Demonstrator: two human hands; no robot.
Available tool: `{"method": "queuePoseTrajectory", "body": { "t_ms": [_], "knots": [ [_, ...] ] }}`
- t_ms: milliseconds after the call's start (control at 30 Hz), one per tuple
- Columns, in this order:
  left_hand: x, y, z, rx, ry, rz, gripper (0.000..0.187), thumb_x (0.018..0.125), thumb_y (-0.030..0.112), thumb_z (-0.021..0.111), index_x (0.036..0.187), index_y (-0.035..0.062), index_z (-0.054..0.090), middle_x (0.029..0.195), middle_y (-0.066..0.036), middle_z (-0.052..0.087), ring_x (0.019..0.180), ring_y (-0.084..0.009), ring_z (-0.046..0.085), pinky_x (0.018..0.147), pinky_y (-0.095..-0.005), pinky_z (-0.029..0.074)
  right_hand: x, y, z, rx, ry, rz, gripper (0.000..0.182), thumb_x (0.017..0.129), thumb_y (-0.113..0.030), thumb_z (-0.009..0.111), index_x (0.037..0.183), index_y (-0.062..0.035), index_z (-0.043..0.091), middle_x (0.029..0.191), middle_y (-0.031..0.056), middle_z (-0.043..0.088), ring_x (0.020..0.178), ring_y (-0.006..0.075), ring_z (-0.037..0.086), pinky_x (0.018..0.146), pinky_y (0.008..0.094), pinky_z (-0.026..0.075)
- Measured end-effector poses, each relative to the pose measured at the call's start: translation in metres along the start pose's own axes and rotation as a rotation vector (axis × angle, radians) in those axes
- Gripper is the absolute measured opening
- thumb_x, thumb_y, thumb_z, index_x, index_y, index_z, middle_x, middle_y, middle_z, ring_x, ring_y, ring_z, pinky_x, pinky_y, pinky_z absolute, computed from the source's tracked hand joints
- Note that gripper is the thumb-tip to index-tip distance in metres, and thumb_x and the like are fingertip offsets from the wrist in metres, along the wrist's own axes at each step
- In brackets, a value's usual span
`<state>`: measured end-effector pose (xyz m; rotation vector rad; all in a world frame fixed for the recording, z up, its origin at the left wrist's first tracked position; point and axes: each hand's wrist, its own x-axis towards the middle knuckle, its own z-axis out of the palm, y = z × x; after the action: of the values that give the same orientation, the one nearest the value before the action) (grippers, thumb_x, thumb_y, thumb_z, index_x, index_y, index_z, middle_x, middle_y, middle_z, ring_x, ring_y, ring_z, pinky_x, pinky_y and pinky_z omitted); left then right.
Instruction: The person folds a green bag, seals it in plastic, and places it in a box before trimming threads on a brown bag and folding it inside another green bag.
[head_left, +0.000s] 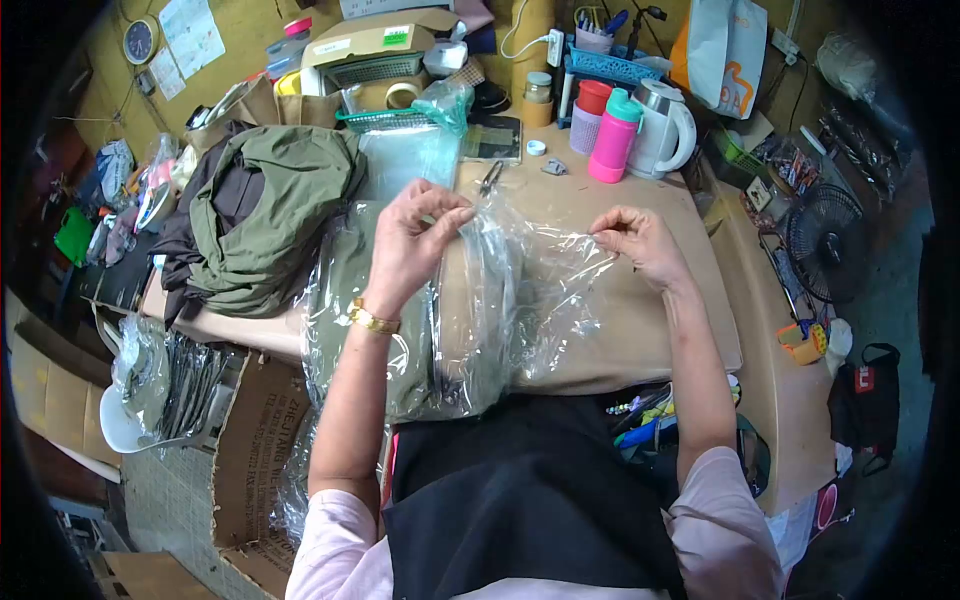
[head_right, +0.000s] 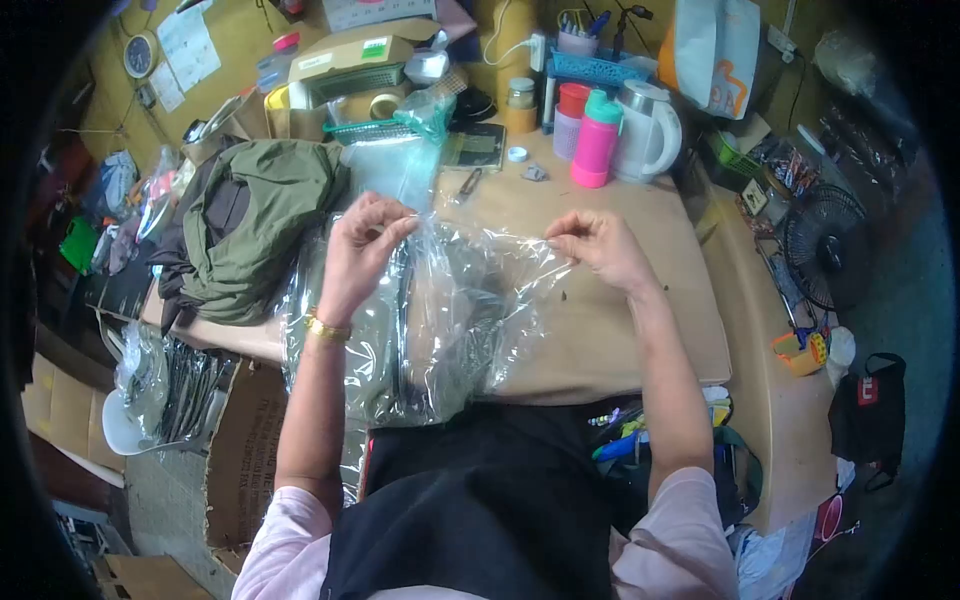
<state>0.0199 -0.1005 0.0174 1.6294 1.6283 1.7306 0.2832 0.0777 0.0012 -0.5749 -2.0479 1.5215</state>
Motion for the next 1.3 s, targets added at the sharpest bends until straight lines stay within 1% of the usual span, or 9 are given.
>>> {"method": "queuePoseTrajectory", "body": {
  "t_ms": [167, 367, 500, 567, 633, 733, 867, 1033, 1300],
  "knots": [
    [0.001, 0.032, 0.033, 0.172, -0.096, 0.366, 0.010, 0.081, 0.007, 0.072, 0.090, 0.0093, 0.075, 0.105, -0.006, 0.064, 0.092, -0.0172, 0.063, 0.067, -0.0264, 0.051, -0.007, -0.043, 0.067, 0.357, -0.014, -0.058, 0.041, 0.086, -0.007, 0.071, 0.123, -0.0020, 0.054, 0.087, 0.0022, 0.060, 0.075, 0.0097, 0.062, 0.067, 0.0244, 0.053],
    [0.009, 0.012, -0.043, -0.714, -0.158, -0.051, 0.027, 0.090, 0.013, 0.072, 0.110, 0.0088, 0.054, 0.097, 0.004, 0.062, 0.068, 0.0010, 0.047, 0.057, -0.0161, 0.037, -0.004, 0.007, -0.002, 0.113, -0.021, 0.002, 0.026, 0.084, 0.001, 0.068, 0.109, -0.0009, 0.061, 0.088, -0.0006, 0.060, 0.070, 0.0044, 0.058, 0.058, 0.0204, 0.046],
    [0.008, 0.046, -0.082, 0.075, -0.211, 0.020, 0.040, 0.079, 0.013, 0.081, 0.113, 0.0048, 0.062, 0.094, 0.005, 0.059, 0.067, 0.0016, 0.046, 0.058, -0.0162, 0.039, -0.014, 0.020, -0.028, -0.487, 0.052, -0.037, 0.030, 0.084, -0.003, 0.069, 0.113, -0.0019, 0.061, 0.101, 0.0021, 0.062, 0.084, 0.0099, 0.062, 0.074, 0.0255, 0.050],
    [0.010, 0.046, -0.087, 0.212, -0.314, -0.173, 0.026, 0.078, 0.012, 0.081, 0.098, 0.0038, 0.067, 0.085, 0.004, 0.060, 0.066, 0.0001, 0.047, 0.057, -0.0182, 0.039, -0.027, -0.015, 0.011, -0.934, 0.431, -0.502, 0.032, 0.084, -0.010, 0.071, 0.114, -0.0054, 0.063, 0.115, 0.0066, 0.062, 0.105, 0.0192, 0.061, 0.095, 0.0330, 0.045],
    [0.012, 0.048, -0.078, 0.203, -0.371, -0.093, 0.023, 0.077, 0.013, 0.082, 0.091, 0.0033, 0.067, 0.080, 0.004, 0.059, 0.065, -0.0013, 0.047, 0.056, -0.0196, 0.038, -0.035, -0.052, 0.062, -0.407, 0.208, -0.450, 0.031, 0.082, -0.017, 0.073, 0.112, -0.0104, 0.066, 0.116, 0.0084, 0.064, 0.119, 0.0248, 0.056, 0.112, 0.0455, 0.030],
    [0.016, 0.056, -0.089, 0.306, -0.438, 0.068, 0.023, 0.074, 0.015, 0.084, 0.081, 0.0030, 0.066, 0.073, 0.003, 0.056, 0.061, -0.0043, 0.045, 0.054, -0.0228, 0.037, -0.031, -0.039, 0.082, -0.772, -0.266, -0.376, 0.027, 0.074, -0.013, 0.078, 0.099, -0.0103, 0.068, 0.107, 0.0102, 0.067, 0.110, 0.0267, 0.060, 0.113, 0.0539, 0.026],
    [0.015, 0.059, -0.142, 0.511, -0.396, -0.042, 0.027, 0.073, 0.022, 0.084, 0.078, 0.0051, 0.063, 0.071, 0.000, 0.056, 0.063, -0.0095, 0.046, 0.057, -0.0281, 0.037, -0.033, -0.013, 0.034, -1.155, -0.314, -0.251, 0.020, 0.074, -0.015, 0.080, 0.085, -0.0079, 0.065, 0.096, 0.0070, 0.069, 0.107, 0.0209, 0.061, 0.114, 0.0595, 0.021],
    [0.019, 0.039, -0.167, 0.555, -0.351, 0.021, 0.028, 0.077, 0.025, 0.081, 0.079, 0.0042, 0.061, 0.075, 0.000, 0.060, 0.068, -0.0104, 0.050, 0.063, -0.0280, 0.040, -0.046, -0.019, 0.006, -0.139, 0.073, -0.353, 0.020, 0.071, -0.013, 0.081, 0.071, -0.0070, 0.062, 0.081, 0.0004, 0.065, 0.088, 0.0214, 0.062, 0.109, 0.0506, 0.030],
    [0.036, 0.054, -0.167, 0.176, -0.344, -0.023, 0.030, 0.092, 0.026, 0.068, 0.077, 0.0008, 0.065, 0.076, 0.001, 0.060, 0.074, -0.0072, 0.051, 0.072, -0.0238, 0.040, -0.040, -0.031, -0.008, -0.972, 0.200, -0.442, 0.024, 0.064, -0.013, 0.084, 0.066, -0.0077, 0.060, 0.083, 0.0000, 0.064, 0.100, 0.0233, 0.056, 0.109, 0.0488, 0.027]
  ]
}}
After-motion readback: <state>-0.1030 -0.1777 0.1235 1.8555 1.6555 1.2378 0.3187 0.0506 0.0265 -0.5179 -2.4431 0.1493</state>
